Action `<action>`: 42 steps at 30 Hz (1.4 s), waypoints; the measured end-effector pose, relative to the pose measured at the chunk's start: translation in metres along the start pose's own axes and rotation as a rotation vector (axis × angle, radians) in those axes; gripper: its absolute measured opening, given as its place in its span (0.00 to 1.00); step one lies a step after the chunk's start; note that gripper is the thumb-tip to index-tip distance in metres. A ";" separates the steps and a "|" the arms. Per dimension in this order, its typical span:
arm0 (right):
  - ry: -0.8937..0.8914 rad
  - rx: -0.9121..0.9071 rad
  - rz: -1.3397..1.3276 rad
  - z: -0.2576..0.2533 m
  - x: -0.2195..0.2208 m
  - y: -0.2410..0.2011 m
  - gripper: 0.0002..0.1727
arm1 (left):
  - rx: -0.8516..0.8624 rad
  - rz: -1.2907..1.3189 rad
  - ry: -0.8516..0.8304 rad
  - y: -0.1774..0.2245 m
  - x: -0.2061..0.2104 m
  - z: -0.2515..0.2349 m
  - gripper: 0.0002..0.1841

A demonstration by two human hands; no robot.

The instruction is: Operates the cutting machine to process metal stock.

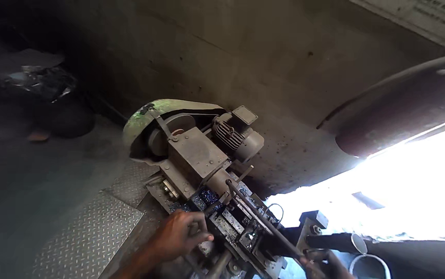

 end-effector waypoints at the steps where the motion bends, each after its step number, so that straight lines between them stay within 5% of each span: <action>1: 0.039 -0.042 -0.048 -0.011 -0.009 -0.012 0.12 | -0.025 0.008 0.021 0.001 0.000 0.001 0.19; 4: 0.201 -0.192 -0.174 -0.050 -0.020 -0.045 0.08 | -0.064 -0.009 0.112 0.005 0.002 0.003 0.19; 7: 0.289 -0.372 -0.184 -0.100 -0.009 -0.072 0.14 | -0.056 -0.020 0.151 0.005 0.004 0.003 0.19; 12: 0.298 -0.493 -0.802 -0.175 0.072 -0.111 0.20 | -0.037 -0.039 0.158 0.003 0.005 0.001 0.19; 15: 0.281 -0.501 -0.744 -0.209 0.104 -0.112 0.23 | -0.027 -0.045 0.170 0.001 0.007 0.004 0.19; 19: 0.261 -0.525 -0.757 -0.223 0.082 -0.143 0.23 | -0.061 -0.046 0.175 0.003 0.005 0.003 0.19; 24: 0.356 -0.449 -0.784 -0.250 0.118 -0.115 0.28 | -0.052 -0.063 0.203 0.003 0.006 0.003 0.19; 29: 0.279 -0.511 -0.857 -0.237 0.069 -0.161 0.28 | -0.075 -0.065 0.155 0.005 0.003 0.000 0.20; 38: 0.334 -0.618 -0.920 -0.237 0.051 -0.158 0.28 | -0.011 -0.057 0.154 0.015 0.010 0.000 0.20; 42: 0.357 -0.559 -1.008 -0.238 0.076 -0.126 0.31 | 0.050 -0.014 0.214 0.018 0.016 0.001 0.20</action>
Point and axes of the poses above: each hand's wrist, its own z-axis away from the middle knuckle, its own x-axis out of the palm, y = z × x, the point moved 2 cm from there along -z, towards the middle knuckle, and after that the axes turned 3 degrees about x, right-handed, at the moved point
